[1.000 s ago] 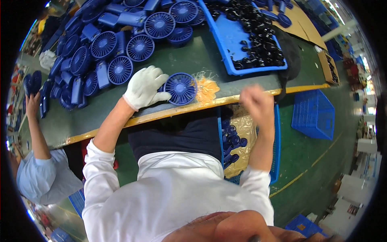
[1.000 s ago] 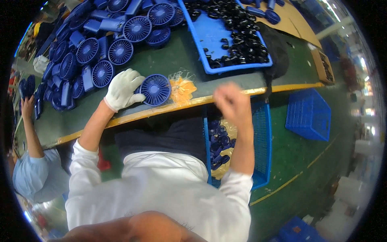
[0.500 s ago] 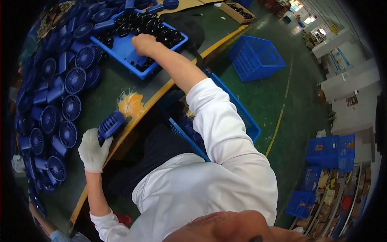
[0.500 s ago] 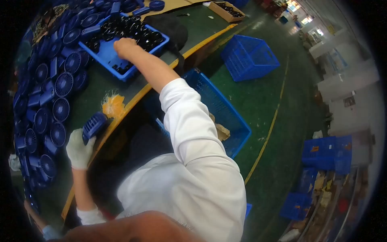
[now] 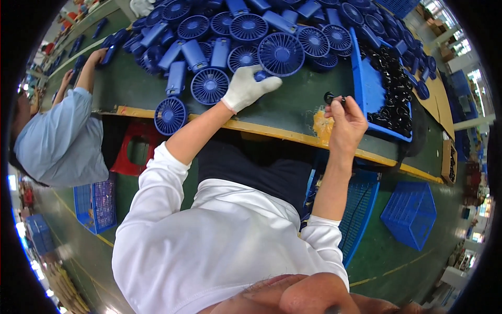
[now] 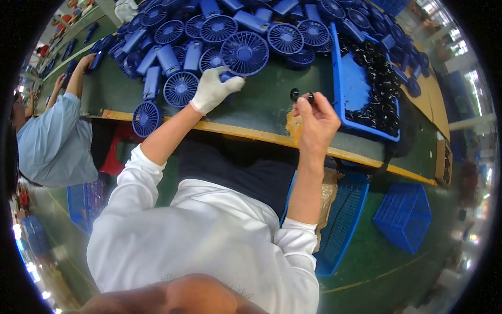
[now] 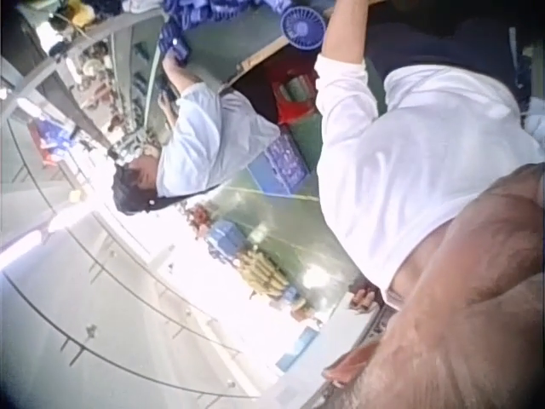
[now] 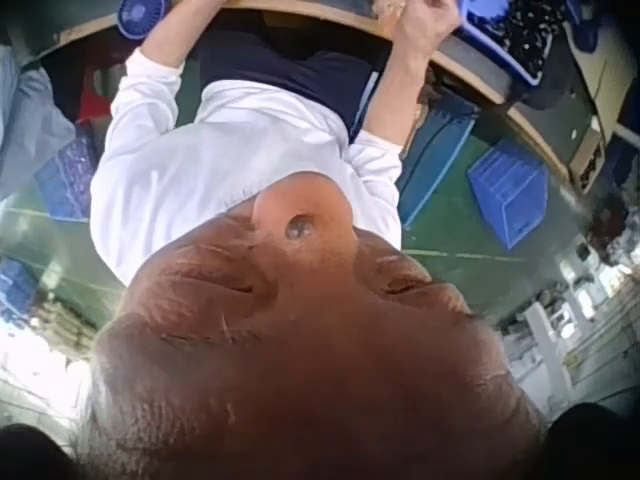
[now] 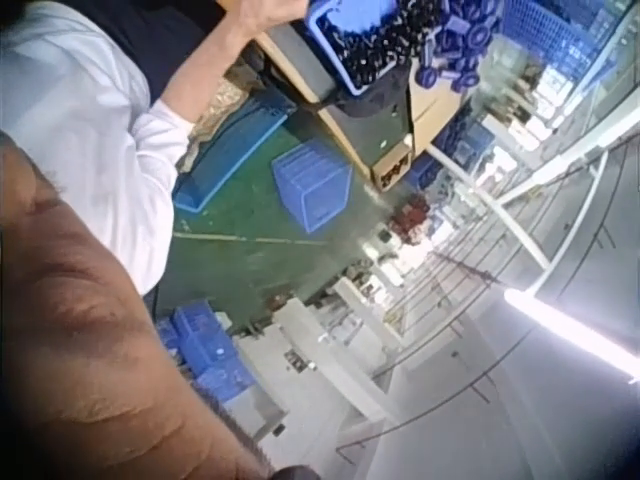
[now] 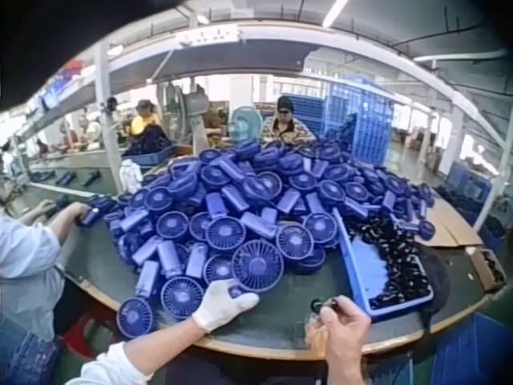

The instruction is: The person picks up a blue fan and a black component by hand, fits the component onto the fan, and places the assembled fan into a blue basket. This process is repeated for additional fans and components.

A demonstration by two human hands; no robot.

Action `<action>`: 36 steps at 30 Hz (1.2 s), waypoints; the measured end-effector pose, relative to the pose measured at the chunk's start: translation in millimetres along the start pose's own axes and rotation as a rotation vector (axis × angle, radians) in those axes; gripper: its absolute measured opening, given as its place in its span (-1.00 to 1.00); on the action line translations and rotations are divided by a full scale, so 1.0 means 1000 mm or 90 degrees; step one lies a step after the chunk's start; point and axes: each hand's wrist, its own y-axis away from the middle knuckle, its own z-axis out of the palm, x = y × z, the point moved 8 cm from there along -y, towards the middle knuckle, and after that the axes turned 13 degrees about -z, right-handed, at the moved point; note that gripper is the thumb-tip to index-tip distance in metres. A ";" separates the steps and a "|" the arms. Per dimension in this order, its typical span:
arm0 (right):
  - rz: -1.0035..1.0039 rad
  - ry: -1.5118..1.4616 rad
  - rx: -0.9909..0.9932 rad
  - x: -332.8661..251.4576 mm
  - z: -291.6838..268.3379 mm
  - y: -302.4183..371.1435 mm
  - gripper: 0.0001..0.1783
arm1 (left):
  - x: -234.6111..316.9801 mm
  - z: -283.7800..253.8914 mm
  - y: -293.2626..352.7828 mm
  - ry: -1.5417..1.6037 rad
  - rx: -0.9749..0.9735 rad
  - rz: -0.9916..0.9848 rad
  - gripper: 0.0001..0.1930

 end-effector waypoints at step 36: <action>0.111 0.105 -0.105 0.033 0.089 0.049 -0.60 | 0.006 0.042 0.064 0.275 -0.150 -0.112 -0.32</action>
